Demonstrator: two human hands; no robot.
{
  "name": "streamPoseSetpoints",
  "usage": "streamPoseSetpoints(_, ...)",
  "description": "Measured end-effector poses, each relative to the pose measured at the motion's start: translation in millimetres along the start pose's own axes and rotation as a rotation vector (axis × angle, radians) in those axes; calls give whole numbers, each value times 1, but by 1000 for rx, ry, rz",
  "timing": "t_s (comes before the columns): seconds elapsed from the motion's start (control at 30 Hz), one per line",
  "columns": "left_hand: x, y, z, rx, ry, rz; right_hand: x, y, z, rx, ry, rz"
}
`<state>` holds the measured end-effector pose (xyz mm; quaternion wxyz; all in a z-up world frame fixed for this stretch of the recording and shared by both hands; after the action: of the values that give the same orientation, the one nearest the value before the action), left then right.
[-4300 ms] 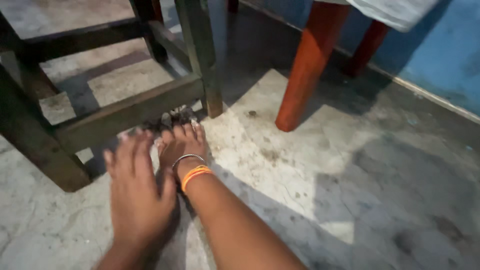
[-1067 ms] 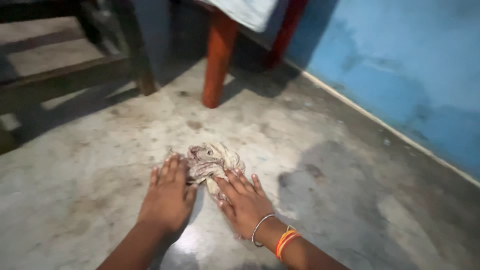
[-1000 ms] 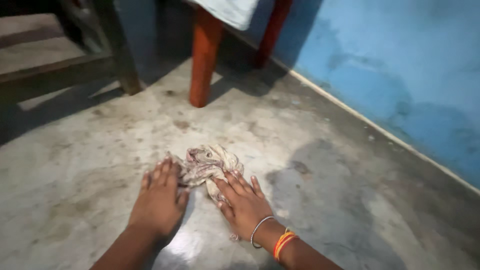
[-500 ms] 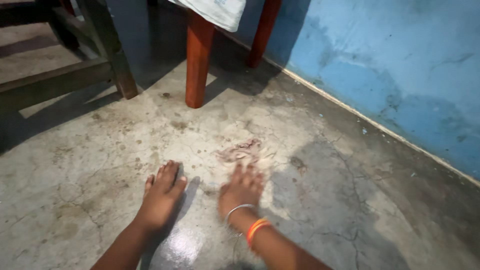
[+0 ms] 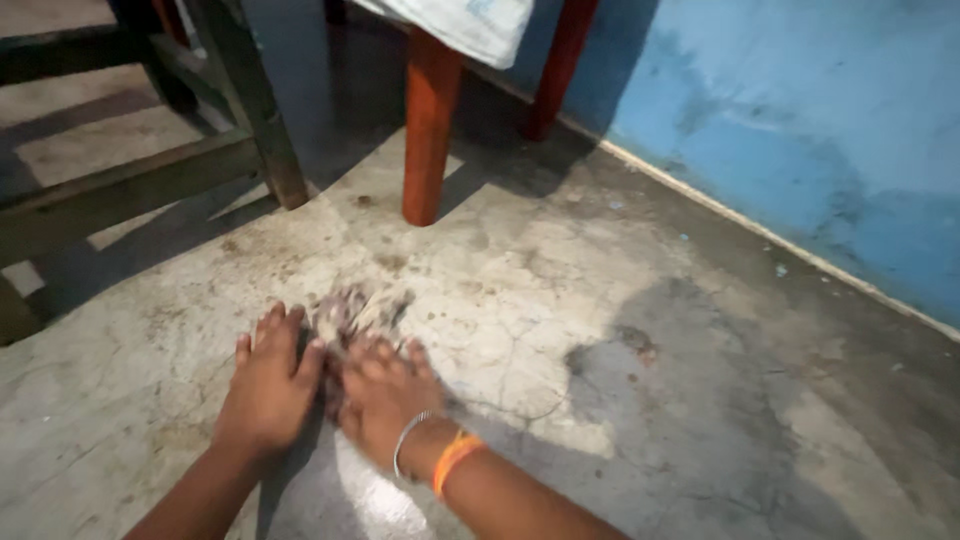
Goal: The person cleans the floor by hand using a cloth, wiping in circular and back-and-forth motions around the legs of a wooden chair and under a table.
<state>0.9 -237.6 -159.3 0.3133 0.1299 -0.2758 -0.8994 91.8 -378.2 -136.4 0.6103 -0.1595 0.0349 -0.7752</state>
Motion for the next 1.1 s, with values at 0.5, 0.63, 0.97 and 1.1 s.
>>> streamPoseSetpoints(0.5,-12,-5,17,80,93,-4,-106,19,17,-131,180,-198)
streamPoseSetpoints(0.63,-17,-5,19,207,128,-3,-105,0,12,-53,194,-115)
streamPoseSetpoints(0.97,-22,-14,9,-44,60,-116,50,18,18,-131,12,139)
streamPoseSetpoints(1.1,-26,-6,-3,-154,68,-132,70,55,24,-202,-126,-214)
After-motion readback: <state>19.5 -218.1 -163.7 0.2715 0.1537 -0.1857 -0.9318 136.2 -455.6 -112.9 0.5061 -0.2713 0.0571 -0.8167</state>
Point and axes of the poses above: each hand's wrist, its own x-axis away from the middle knuckle, its own z-axis out of the back of the hand, y = z × x, the point moved 3 cm from there along -x, towards the middle knuckle, and after that the axes turned 12 degrees about -y, right-handed, at the moved point
